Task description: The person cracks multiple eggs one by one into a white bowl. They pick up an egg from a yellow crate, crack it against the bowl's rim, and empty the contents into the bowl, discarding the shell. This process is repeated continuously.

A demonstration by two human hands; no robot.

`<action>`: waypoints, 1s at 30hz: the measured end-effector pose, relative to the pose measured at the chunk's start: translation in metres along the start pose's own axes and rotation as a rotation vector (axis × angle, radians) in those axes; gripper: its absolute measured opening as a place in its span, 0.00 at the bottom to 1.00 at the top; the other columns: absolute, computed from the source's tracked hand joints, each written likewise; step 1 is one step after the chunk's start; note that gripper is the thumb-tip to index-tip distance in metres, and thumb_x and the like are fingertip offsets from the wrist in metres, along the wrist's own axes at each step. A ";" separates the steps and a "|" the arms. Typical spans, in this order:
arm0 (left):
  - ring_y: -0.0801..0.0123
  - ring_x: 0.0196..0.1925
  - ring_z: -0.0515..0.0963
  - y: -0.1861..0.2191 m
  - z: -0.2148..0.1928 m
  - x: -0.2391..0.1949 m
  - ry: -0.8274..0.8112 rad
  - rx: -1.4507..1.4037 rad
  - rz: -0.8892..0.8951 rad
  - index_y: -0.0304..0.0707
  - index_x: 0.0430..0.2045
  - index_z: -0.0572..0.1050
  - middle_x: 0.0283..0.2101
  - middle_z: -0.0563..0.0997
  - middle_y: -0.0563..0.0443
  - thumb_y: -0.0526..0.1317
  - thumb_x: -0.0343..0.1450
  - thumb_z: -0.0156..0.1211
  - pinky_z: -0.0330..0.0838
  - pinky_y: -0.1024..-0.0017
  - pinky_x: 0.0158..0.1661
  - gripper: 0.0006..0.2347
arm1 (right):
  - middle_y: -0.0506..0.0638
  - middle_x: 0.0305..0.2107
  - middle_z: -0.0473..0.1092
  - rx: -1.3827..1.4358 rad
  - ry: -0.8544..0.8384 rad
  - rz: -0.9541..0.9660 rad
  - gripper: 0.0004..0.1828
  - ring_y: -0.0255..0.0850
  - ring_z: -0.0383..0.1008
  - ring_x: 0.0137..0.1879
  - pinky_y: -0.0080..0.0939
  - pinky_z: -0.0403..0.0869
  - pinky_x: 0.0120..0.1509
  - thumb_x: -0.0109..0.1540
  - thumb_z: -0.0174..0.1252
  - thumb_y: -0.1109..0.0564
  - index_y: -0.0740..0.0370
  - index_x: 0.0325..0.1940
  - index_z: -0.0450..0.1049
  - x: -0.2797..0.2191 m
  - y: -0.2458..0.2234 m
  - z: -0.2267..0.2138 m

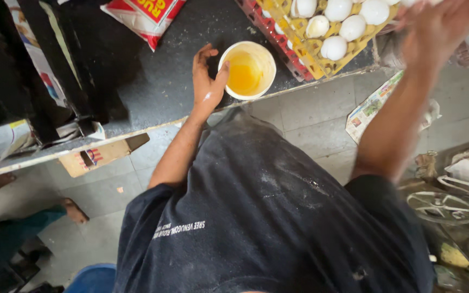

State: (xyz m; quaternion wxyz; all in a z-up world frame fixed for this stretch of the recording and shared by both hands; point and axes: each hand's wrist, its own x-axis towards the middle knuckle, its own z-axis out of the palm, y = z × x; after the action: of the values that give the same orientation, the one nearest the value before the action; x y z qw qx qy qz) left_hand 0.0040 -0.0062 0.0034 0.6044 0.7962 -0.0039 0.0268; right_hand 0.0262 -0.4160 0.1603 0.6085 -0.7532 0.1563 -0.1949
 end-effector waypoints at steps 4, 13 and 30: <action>0.51 0.63 0.74 -0.006 0.000 -0.001 0.000 -0.045 0.060 0.26 0.51 0.71 0.61 0.72 0.34 0.38 0.70 0.65 0.67 0.61 0.64 0.19 | 0.54 0.49 0.71 0.396 -0.356 -0.023 0.32 0.41 0.76 0.50 0.41 0.80 0.41 0.67 0.55 0.67 0.54 0.71 0.50 -0.118 0.005 0.066; 0.55 0.63 0.75 -0.005 -0.002 -0.003 0.045 0.169 0.059 0.34 0.54 0.71 0.59 0.77 0.44 0.44 0.70 0.69 0.64 0.62 0.63 0.22 | 0.59 0.51 0.69 -0.379 -0.513 -0.403 0.20 0.56 0.74 0.55 0.49 0.75 0.57 0.66 0.66 0.65 0.63 0.59 0.68 -0.183 0.000 0.149; 0.62 0.64 0.71 -0.003 -0.003 -0.004 0.040 0.259 0.018 0.36 0.61 0.66 0.55 0.78 0.56 0.47 0.68 0.68 0.53 0.58 0.62 0.28 | 0.61 0.47 0.72 -0.429 -0.662 -0.335 0.22 0.59 0.77 0.51 0.52 0.74 0.54 0.71 0.64 0.55 0.65 0.62 0.62 -0.143 -0.046 0.162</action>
State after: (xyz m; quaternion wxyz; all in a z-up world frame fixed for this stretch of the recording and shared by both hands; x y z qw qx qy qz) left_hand -0.0004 -0.0025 0.0008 0.4961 0.8669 0.0045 0.0480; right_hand -0.0206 -0.1999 0.1608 0.4153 -0.8996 -0.1348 -0.0019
